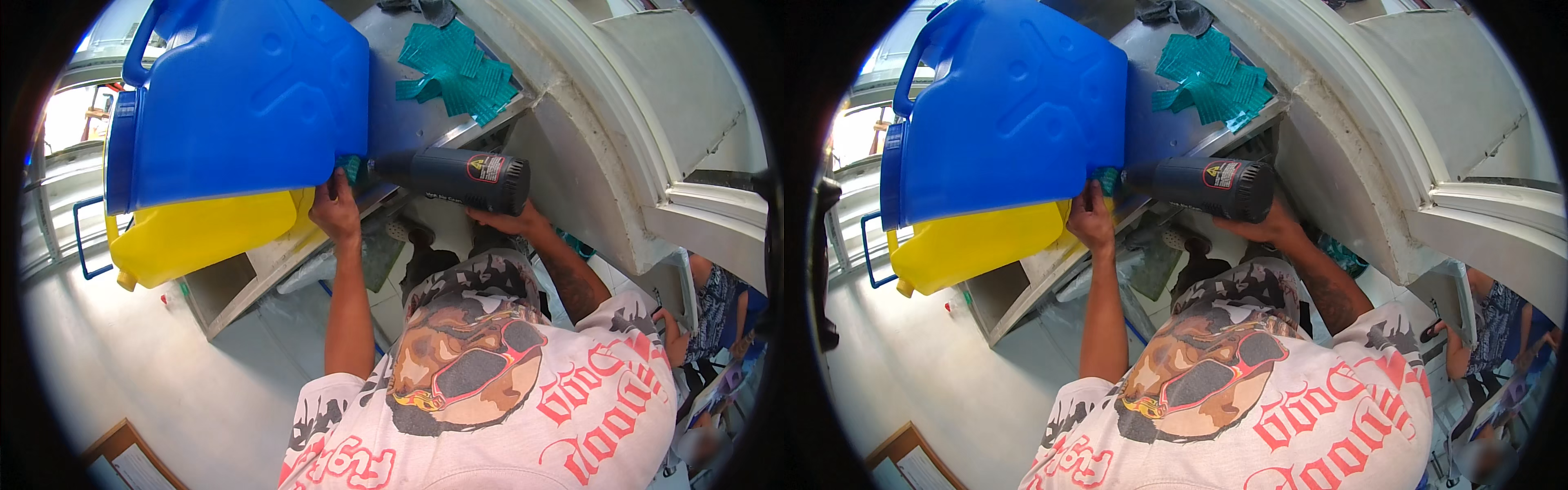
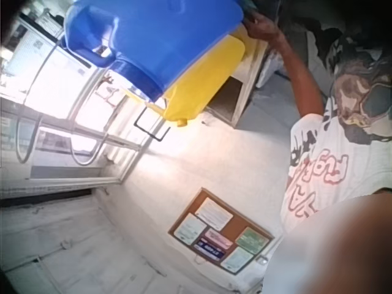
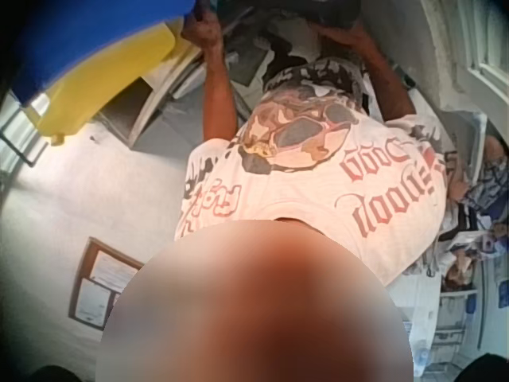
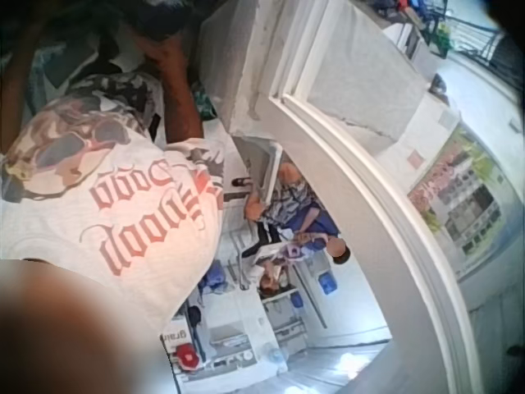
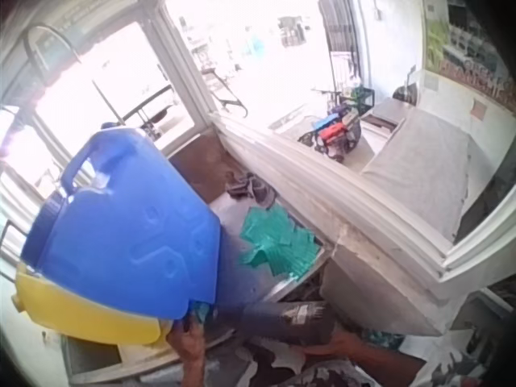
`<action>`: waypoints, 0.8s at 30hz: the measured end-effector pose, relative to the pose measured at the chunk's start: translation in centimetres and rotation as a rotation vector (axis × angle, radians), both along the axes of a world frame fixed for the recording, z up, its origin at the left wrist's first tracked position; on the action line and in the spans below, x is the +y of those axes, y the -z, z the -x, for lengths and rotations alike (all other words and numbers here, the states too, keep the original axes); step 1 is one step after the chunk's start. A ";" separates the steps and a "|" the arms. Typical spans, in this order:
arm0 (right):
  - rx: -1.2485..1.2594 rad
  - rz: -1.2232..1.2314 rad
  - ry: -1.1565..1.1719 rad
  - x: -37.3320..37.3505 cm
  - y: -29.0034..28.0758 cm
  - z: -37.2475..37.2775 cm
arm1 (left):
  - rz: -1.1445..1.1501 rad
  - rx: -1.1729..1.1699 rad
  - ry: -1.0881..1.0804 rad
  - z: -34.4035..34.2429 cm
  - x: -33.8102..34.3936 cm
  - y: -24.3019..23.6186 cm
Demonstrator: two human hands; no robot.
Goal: The person pours water from a blue container into a sink, then wipes the container with a cloth. They use a hot air gun to heat and attach a green plastic piece to the container's spout area, pressing it into place.
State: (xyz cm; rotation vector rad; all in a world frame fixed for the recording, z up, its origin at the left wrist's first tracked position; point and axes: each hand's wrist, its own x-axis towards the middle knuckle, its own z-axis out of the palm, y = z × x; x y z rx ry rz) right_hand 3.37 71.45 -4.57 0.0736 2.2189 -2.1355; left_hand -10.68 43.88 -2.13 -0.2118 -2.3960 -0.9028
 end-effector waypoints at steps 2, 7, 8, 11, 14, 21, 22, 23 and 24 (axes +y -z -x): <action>0.021 -0.003 0.007 -0.6 0.4 -0.3 | -0.061 0.006 0.001 0.1 0.0 0.4; -0.060 0.046 0.040 -1.7 1.2 -0.6 | -0.032 0.014 -0.008 0.3 -0.3 0.9; -0.090 0.068 0.044 -1.9 1.3 -0.5 | -0.037 0.000 -0.009 0.3 -0.3 0.9; -0.128 0.128 0.023 -2.1 1.1 0.1 | -0.062 -0.033 -0.003 0.3 -0.5 0.8; -0.016 0.160 0.045 -2.3 0.6 0.8 | -0.051 0.003 0.029 0.4 -0.5 0.8; -0.179 0.102 0.009 -1.8 -0.3 1.2 | -0.051 -0.029 0.014 0.5 -0.6 0.7; -0.267 0.131 -0.005 -1.8 -0.1 1.2 | -0.039 -0.007 0.019 0.4 -0.6 0.6; -0.286 0.138 -0.009 -1.9 0.1 1.2 | -0.032 0.003 0.027 0.4 -0.6 0.6; -0.271 0.151 0.003 -2.0 0.4 1.2 | -0.034 -0.011 0.021 0.4 -0.5 0.5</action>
